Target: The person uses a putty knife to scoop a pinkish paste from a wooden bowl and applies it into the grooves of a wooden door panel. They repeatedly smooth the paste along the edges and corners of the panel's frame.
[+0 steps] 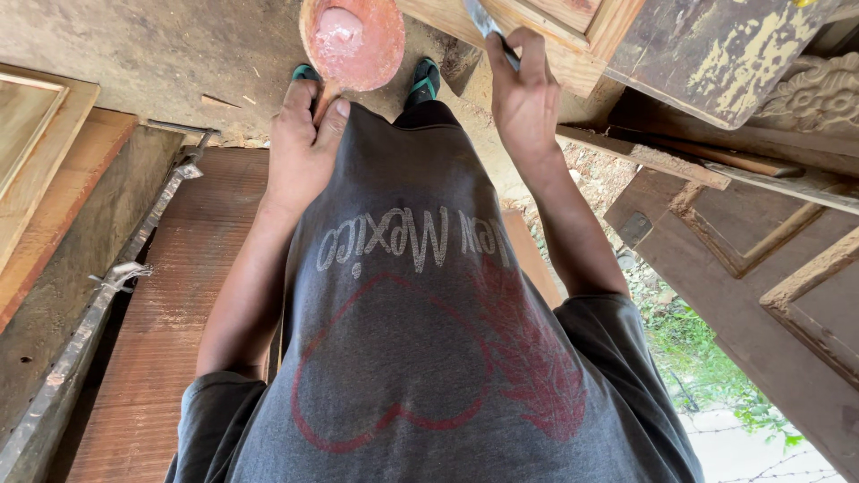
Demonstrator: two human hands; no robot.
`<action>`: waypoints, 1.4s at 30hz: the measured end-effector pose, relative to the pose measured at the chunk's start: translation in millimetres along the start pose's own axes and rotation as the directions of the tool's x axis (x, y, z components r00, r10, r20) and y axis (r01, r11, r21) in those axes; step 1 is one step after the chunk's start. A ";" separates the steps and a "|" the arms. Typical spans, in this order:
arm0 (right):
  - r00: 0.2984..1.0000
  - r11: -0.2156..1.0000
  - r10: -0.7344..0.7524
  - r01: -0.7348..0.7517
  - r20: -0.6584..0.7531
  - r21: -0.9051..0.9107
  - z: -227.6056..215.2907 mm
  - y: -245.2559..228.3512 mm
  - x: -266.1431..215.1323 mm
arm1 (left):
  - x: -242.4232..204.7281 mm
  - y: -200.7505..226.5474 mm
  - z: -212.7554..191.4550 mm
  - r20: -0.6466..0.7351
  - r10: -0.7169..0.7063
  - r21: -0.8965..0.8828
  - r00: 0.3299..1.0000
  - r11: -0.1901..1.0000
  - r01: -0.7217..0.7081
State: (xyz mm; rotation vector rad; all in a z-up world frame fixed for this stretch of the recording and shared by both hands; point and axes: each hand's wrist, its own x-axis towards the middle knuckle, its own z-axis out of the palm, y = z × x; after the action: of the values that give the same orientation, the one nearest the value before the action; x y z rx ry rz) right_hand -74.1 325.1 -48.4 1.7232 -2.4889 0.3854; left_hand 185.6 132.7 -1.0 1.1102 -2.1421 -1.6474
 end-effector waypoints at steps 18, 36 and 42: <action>0.997 0.990 0.060 -0.054 0.046 -0.130 -5.4 5.7 3.6 | -0.1 -22.6 -14.9 0.007 0.033 -0.036 0.999 0.999 -0.033; 0.999 0.998 0.020 -0.017 0.035 -0.066 4.5 -9.5 11.4 | -4.0 -28.3 -15.6 -0.003 -0.024 -0.018 1.000 1.000 0.024; 0.991 0.990 0.088 -0.077 0.100 -0.116 1.9 1.6 11.9 | 1.2 -25.1 -12.1 0.009 0.063 0.000 0.998 0.998 -0.063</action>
State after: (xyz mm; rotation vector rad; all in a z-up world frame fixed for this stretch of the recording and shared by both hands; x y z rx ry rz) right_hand -79.8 314.4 -47.9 1.6425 -2.6056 0.1609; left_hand 202.6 120.8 -19.8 1.0261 -2.1597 -1.6276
